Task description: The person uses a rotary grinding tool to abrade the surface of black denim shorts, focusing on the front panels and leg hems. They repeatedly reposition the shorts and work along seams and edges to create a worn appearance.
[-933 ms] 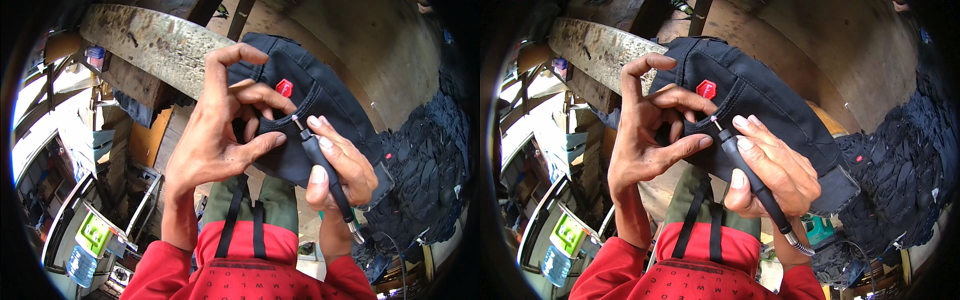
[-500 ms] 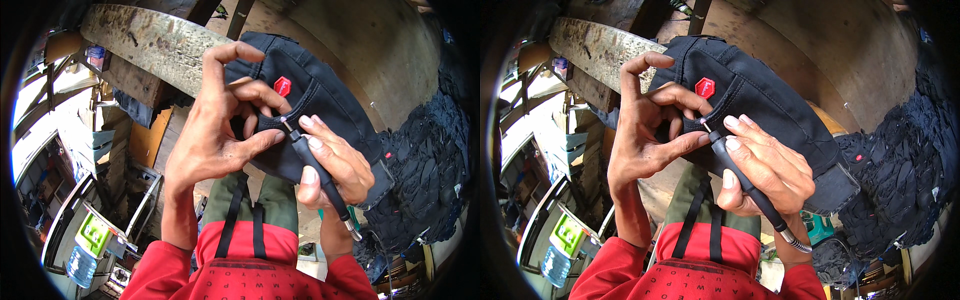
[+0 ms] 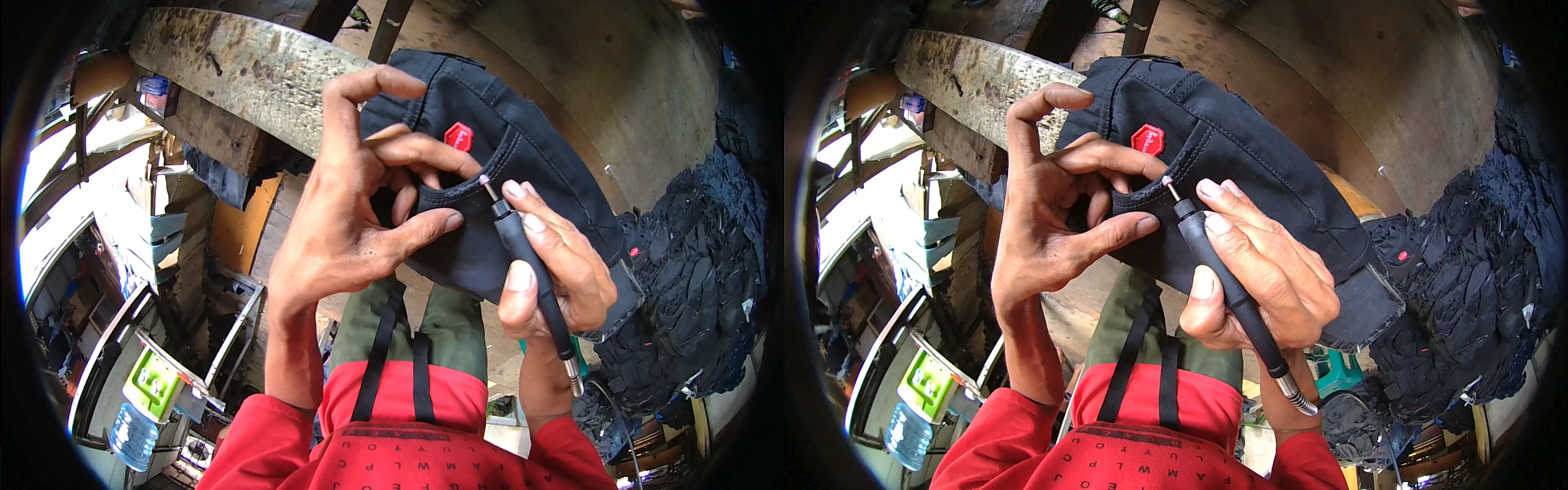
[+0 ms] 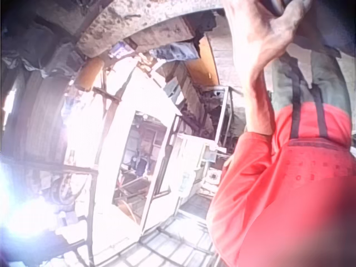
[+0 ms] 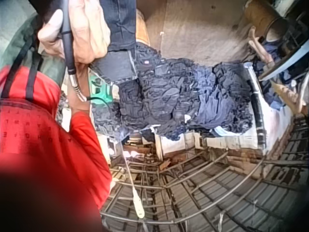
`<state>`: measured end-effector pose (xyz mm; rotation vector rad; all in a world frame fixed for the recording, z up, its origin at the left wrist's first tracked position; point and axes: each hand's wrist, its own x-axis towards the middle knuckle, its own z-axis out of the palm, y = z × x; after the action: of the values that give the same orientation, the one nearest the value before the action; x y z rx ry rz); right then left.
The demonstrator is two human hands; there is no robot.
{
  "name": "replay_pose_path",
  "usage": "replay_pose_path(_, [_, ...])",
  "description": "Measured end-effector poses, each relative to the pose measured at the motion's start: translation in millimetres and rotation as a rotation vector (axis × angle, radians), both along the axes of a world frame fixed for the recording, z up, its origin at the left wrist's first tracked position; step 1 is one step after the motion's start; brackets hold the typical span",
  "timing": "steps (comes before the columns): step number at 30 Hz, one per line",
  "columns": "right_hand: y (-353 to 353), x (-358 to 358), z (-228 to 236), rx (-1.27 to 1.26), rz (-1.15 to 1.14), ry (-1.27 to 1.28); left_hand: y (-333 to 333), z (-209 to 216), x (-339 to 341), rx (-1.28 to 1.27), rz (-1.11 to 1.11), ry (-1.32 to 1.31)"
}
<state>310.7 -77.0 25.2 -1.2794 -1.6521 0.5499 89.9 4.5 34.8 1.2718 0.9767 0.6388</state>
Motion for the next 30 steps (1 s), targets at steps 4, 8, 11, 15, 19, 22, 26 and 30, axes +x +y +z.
replay_pose_path(4, [-0.6,1.1,0.2,-0.017,-0.004,-0.014,-0.5,-1.5,-0.1,0.031,-0.006,0.001])
replay_pose_path(8, [0.2,-0.4,-1.1,-0.014,-0.014,0.013,-1.4,-1.9,-1.2,0.043,-0.013,0.013])
replay_pose_path(11, [0.8,0.0,-1.9,-0.010,-0.011,0.013,-1.3,-2.8,-1.5,0.047,-0.012,0.008])
replay_pose_path(15, [0.5,1.5,-0.6,-0.011,0.016,-0.006,-0.4,-1.6,-0.4,0.040,0.000,0.002])
replay_pose_path(19, [2.0,1.4,1.7,0.003,0.049,-0.015,-0.7,2.0,-0.3,0.000,0.017,0.001])
replay_pose_path(22, [-0.8,6.0,0.0,0.025,0.134,-0.008,-2.8,-0.6,-0.2,-0.012,0.026,-0.015])
replay_pose_path(26, [-25.6,15.0,-7.9,0.113,-0.046,0.302,-7.6,-2.3,-5.9,0.308,0.146,0.027])
replay_pose_path(30, [-60.5,39.2,1.3,-0.027,-0.499,0.273,-20.6,18.8,-18.2,0.432,0.378,0.572])
